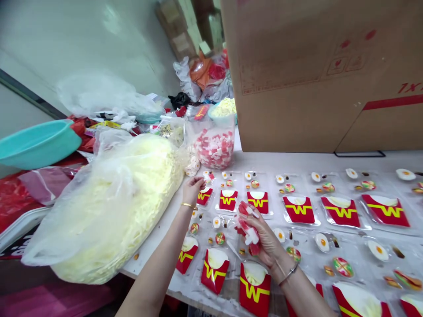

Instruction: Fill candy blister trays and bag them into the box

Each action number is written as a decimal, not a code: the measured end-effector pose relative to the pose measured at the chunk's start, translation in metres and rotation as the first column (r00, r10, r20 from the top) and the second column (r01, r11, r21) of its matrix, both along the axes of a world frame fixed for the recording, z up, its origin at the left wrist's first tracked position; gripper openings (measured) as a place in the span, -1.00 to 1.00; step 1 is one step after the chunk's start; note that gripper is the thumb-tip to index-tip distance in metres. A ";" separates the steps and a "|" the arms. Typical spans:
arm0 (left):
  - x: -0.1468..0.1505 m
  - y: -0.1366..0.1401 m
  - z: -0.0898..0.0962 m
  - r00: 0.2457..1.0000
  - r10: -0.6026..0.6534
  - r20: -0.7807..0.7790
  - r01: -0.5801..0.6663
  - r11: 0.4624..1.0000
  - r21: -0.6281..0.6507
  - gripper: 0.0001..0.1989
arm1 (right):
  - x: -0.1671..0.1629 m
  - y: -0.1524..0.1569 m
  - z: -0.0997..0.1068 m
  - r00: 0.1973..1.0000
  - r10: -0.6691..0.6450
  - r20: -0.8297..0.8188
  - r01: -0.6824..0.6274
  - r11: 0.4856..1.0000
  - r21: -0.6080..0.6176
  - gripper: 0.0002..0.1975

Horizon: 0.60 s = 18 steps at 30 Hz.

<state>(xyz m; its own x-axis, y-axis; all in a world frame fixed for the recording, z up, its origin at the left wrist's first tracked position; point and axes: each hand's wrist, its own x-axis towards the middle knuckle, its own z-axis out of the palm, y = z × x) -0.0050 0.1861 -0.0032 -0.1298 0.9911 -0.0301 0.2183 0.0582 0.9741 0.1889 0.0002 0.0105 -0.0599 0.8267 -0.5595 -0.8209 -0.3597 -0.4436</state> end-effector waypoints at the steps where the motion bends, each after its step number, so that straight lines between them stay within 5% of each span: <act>1: 0.004 0.012 -0.007 0.999 0.002 -0.040 -0.002 1.000 0.001 -0.80 | 0.004 0.000 -0.001 1.000 -0.010 0.006 0.010 1.000 -0.005 -0.50; 8: 0.019 0.047 -0.034 0.912 -0.071 -0.404 0.083 0.997 0.012 -0.91 | 0.036 -0.008 0.007 0.995 -0.074 0.074 0.075 0.997 -0.020 -0.40; 11: 0.018 0.032 -0.024 0.832 -0.117 -0.542 0.151 0.988 0.018 -0.89 | 0.044 -0.017 0.012 0.994 -0.074 0.082 0.075 0.997 -0.006 -0.48; 13: 0.018 0.007 -0.006 0.723 -0.193 -0.663 0.307 0.950 0.058 -0.79 | 0.046 -0.024 0.013 0.994 -0.072 0.085 0.073 0.997 -0.009 -0.50; 15: 0.018 -0.029 0.014 0.523 -0.374 -0.766 0.596 0.803 0.015 -0.77 | 0.048 -0.031 0.013 0.992 -0.080 0.099 0.084 0.996 -0.032 -0.47; 17: 0.020 -0.073 0.029 0.241 -0.582 -0.777 0.830 0.538 -0.145 -0.79 | 0.048 -0.036 0.011 0.989 -0.081 0.121 0.090 0.994 -0.064 -0.42; 18: 0.021 -0.094 0.033 0.123 -0.615 -0.779 0.869 0.446 -0.215 -0.79 | 0.048 -0.038 0.010 0.988 -0.078 0.131 0.089 0.993 -0.076 -0.39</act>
